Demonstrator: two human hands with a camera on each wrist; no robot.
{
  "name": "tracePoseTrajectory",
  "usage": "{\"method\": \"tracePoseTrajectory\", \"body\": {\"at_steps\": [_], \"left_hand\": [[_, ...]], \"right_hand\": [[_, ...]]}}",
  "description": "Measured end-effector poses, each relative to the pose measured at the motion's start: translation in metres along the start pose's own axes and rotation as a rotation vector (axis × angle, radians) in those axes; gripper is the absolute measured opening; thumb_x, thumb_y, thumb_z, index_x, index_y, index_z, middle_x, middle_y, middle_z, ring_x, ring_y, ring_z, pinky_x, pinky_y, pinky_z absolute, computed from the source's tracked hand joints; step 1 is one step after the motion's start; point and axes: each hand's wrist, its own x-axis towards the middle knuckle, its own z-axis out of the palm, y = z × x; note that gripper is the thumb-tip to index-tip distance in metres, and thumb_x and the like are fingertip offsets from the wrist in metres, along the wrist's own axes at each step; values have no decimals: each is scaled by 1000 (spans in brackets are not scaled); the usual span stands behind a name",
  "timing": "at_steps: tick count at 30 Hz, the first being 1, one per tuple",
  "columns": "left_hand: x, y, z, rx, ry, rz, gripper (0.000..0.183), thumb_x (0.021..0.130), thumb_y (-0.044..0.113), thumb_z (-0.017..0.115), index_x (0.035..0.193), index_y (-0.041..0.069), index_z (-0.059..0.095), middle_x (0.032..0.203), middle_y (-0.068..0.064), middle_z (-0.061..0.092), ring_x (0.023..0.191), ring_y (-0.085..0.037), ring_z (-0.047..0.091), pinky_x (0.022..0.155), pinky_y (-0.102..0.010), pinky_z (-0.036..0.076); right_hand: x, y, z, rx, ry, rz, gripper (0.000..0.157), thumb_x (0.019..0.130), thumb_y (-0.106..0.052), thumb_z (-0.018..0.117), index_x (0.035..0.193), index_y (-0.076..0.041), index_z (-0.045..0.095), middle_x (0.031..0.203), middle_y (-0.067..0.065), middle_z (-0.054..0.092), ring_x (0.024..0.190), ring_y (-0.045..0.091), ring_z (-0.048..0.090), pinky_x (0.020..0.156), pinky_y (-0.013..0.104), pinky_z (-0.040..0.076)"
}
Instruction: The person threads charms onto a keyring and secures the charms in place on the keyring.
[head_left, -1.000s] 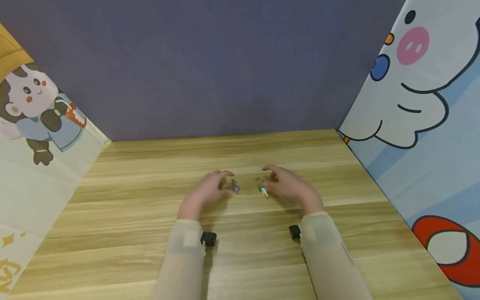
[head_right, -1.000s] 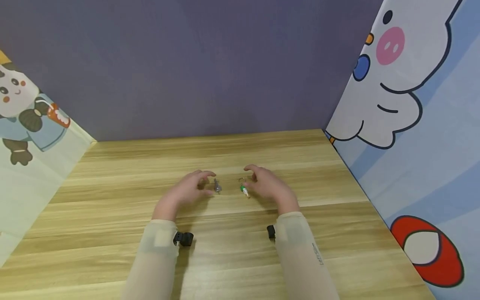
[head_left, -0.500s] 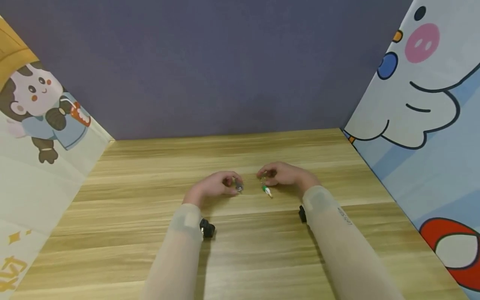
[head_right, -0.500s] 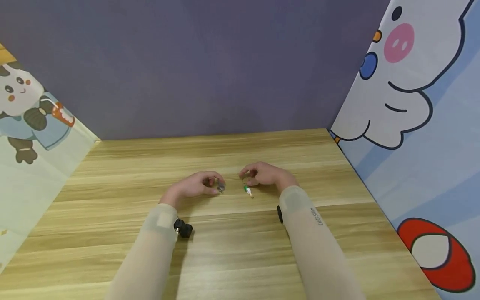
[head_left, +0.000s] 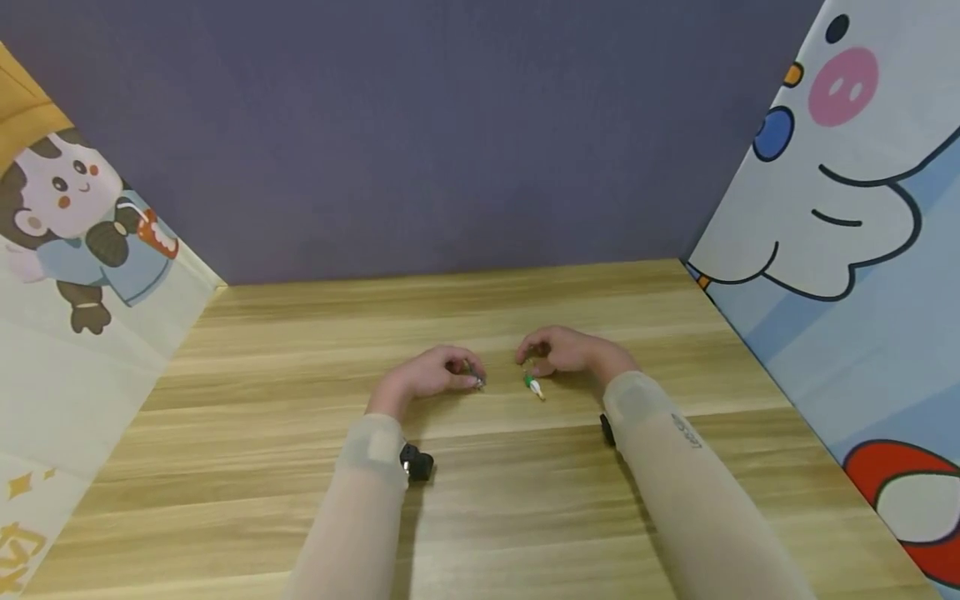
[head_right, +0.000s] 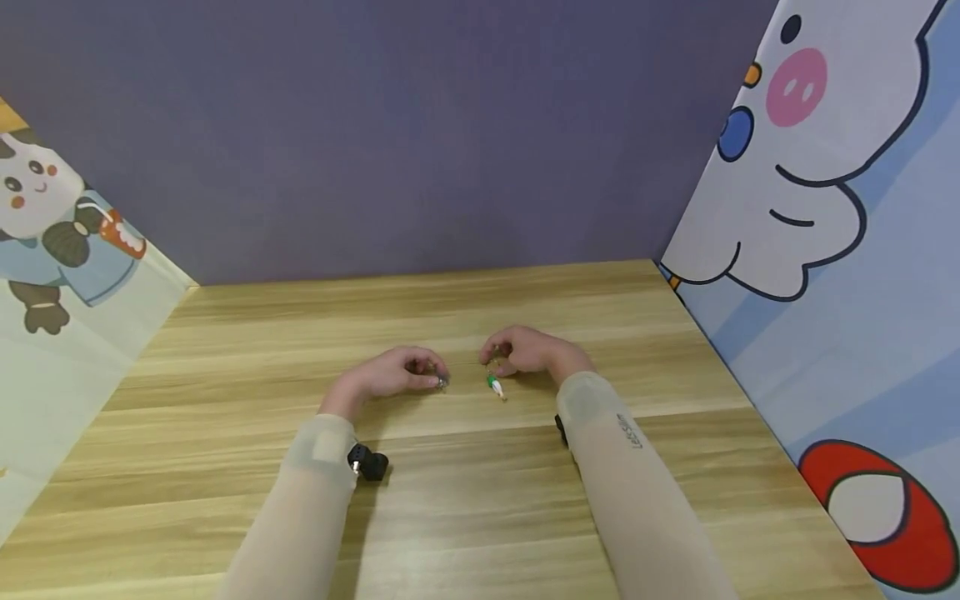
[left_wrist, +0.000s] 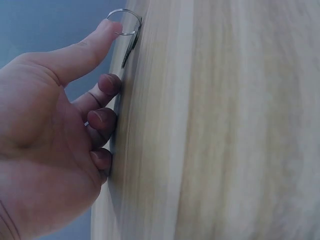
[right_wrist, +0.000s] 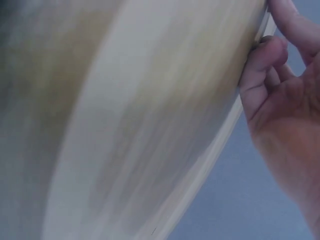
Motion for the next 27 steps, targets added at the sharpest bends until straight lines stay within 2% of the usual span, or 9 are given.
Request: {"method": "tracePoseTrajectory", "body": {"at_steps": [4,8,15,19,23,27], "left_hand": [[-1,1,2,5,3,5,16,104,21,70,118,18,76,114,-1,73,112,-19,61,106,-45,47],[0,0,3,9,6,7,14,103,17,70,115,16,77,117,-1,76,120,-21,63,115,-51,45],[2,-1,4,14,26,6,10,102,18,71,110,13,76,118,-3,76,114,-19,63,106,-42,48],[1,0,5,-2,29,-12,11,103,21,72,109,14,76,116,-2,77,110,-17,63,102,-38,48],[1,0,4,-1,30,-19,12,103,22,70,110,14,76,115,-2,77,109,-17,64,102,-39,48],[3,-1,4,5,22,-15,13,104,20,69,112,13,76,117,-2,78,112,-18,64,107,-44,48]], "right_hand": [[1,2,1,11,15,6,24,97,-15,78,121,-16,73,112,6,58,104,23,50,88,34,45],[1,4,2,36,34,5,22,96,-10,78,117,-12,71,102,4,53,96,21,48,80,30,45],[0,4,3,83,41,-15,17,96,-7,77,107,-5,65,95,3,50,85,17,48,72,25,45],[0,4,3,97,33,-9,13,95,-6,78,100,-4,66,91,2,54,80,15,49,68,24,46],[0,6,3,100,29,2,7,96,-6,77,98,-5,70,90,2,60,77,14,52,68,24,47],[-1,9,1,98,15,10,5,99,-10,74,103,-7,72,94,3,64,78,14,55,70,25,49]]}}
